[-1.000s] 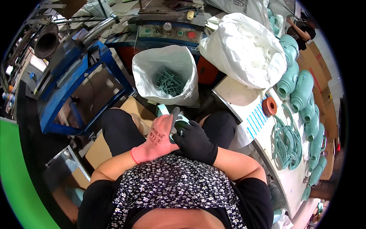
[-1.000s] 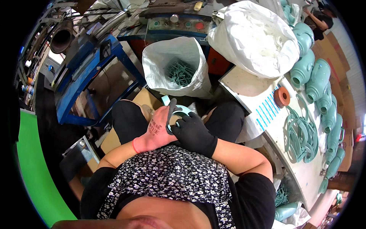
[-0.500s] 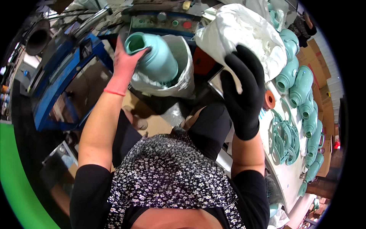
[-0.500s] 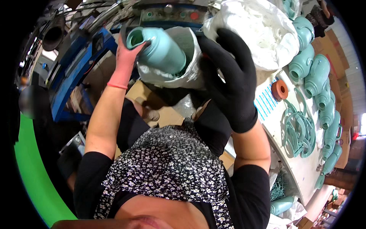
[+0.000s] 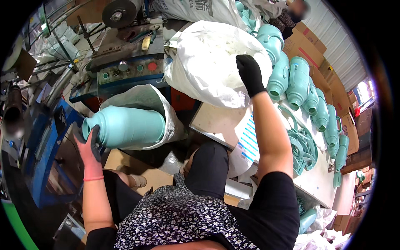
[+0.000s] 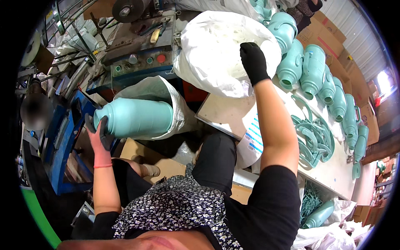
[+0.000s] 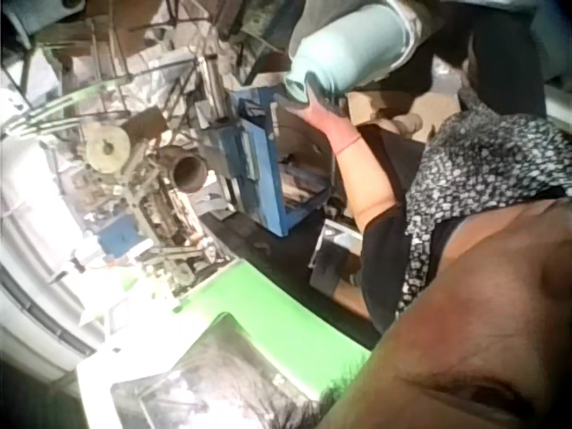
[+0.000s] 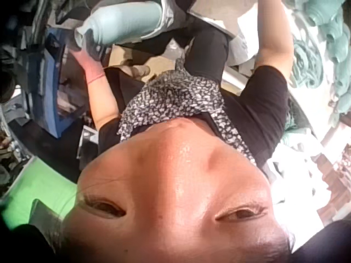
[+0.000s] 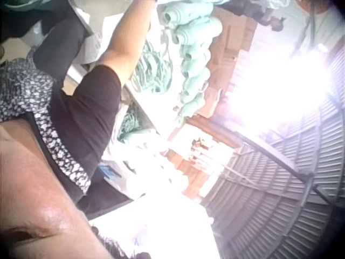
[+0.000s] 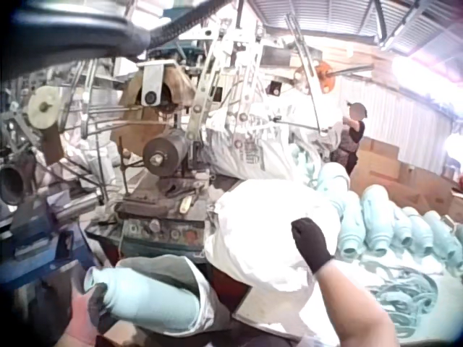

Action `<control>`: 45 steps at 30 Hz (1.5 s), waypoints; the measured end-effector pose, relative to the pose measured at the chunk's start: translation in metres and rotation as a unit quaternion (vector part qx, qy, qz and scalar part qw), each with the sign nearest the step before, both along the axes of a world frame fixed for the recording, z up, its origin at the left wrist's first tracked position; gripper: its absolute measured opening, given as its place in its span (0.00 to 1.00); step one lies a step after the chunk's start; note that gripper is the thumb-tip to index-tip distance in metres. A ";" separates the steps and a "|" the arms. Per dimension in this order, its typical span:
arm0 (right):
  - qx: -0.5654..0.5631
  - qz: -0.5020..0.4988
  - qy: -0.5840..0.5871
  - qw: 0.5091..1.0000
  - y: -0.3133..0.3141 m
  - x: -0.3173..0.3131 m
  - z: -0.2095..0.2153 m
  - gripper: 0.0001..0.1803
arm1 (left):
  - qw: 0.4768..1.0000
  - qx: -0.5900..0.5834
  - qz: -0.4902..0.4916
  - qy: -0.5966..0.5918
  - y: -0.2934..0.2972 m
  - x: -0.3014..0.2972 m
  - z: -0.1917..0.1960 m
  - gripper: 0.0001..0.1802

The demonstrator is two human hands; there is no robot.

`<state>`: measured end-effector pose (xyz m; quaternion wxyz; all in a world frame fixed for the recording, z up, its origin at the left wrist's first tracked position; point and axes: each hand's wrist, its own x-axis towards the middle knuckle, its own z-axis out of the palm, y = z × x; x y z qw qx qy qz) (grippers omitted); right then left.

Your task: The person assembles light blue plastic pitchers by attaching handles and wiping the bodies with a cloth. They pick up pitcher bodies from a pile, attach handles, and wipe the surfaces before placing them on a table. The person also handles a bag of white plastic rings and a roll of tape.

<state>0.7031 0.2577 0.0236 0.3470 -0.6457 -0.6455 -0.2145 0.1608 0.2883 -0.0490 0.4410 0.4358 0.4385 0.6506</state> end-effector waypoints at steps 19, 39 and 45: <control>0.005 -0.058 0.163 0.985 -0.018 -0.019 -0.014 0.14 | 0.966 0.103 -0.154 0.180 -0.156 -0.049 0.067 0.63; -0.060 0.395 0.156 0.904 -0.203 -0.302 -0.031 0.17 | 0.859 0.204 -0.301 0.360 -0.183 0.027 0.028 0.61; 0.009 0.432 0.091 0.897 -0.221 -0.296 0.011 0.12 | 0.817 0.190 -0.371 0.399 -0.177 0.043 0.026 0.51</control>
